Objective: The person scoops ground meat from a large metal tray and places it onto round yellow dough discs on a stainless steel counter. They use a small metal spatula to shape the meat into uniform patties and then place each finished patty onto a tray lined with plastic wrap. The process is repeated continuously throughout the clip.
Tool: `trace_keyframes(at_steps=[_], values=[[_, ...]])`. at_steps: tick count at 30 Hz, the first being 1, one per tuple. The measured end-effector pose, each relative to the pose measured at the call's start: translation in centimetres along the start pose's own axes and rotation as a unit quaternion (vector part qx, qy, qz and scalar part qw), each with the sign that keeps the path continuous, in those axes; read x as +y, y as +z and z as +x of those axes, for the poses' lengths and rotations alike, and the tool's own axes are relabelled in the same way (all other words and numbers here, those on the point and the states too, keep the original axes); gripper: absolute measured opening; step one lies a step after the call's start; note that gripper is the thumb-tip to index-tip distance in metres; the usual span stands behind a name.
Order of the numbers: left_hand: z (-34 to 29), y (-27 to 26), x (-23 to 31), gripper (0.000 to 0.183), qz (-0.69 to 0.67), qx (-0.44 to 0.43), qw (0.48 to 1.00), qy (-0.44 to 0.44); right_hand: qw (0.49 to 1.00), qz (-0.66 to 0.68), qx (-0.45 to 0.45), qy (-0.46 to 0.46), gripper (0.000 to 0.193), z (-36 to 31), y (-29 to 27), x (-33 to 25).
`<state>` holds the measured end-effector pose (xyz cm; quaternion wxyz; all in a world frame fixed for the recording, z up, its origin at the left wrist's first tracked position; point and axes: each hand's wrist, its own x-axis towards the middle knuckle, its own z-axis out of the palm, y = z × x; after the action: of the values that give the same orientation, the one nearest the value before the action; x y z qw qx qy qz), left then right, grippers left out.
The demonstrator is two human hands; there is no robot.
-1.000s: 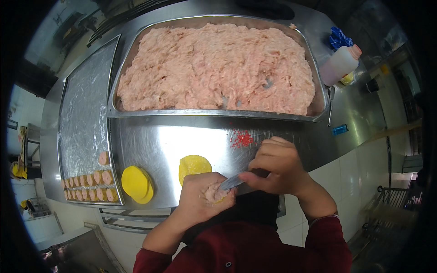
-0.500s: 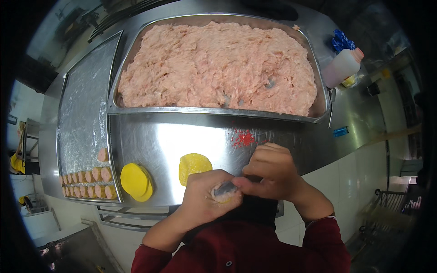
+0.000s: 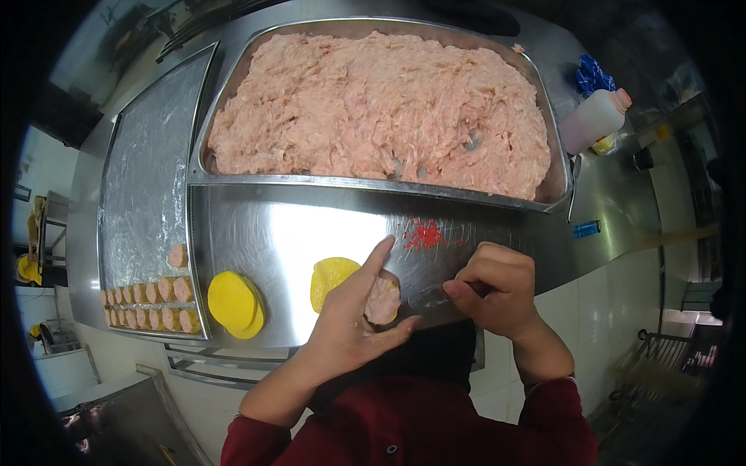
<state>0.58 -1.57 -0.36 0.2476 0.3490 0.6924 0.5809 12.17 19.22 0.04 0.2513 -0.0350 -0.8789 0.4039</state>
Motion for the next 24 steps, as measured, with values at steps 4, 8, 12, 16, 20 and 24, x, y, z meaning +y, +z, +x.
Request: trace_keyframes(at_steps=[4,8,12,16,20,24], values=[[0.5,-0.4,-0.5,0.039,0.082,-0.053,0.988,0.121,0.998,-0.005,-0.045,-0.033,0.03,-0.3,-0.4,0.2],[0.1,-0.4,-0.1,0.028,-0.045,-0.054,0.997,0.011,0.997,0.007,-0.059,-0.054,0.03,0.1,-0.5,-0.4],[-0.5,-0.1,0.4,0.021,-0.007,-0.055,0.998,0.002,0.994,0.041,-0.059,-0.078,0.03,0.7,0.3,-0.7],[-0.6,-0.3,0.3,0.019,0.041,-0.055,0.997,0.024,0.994,0.009,-0.069,-0.083,0.023,0.9,0.8,-0.2],[-0.4,0.2,0.2,0.019,0.051,-0.014,0.998,0.046,0.998,0.006,-0.037,-0.053,0.023,0.5,0.7,-0.4],[-0.2,0.4,0.4,0.019,0.073,-0.02,0.994,0.073,0.996,0.0,-0.075,-0.04,0.021,0.4,1.3,-1.0]])
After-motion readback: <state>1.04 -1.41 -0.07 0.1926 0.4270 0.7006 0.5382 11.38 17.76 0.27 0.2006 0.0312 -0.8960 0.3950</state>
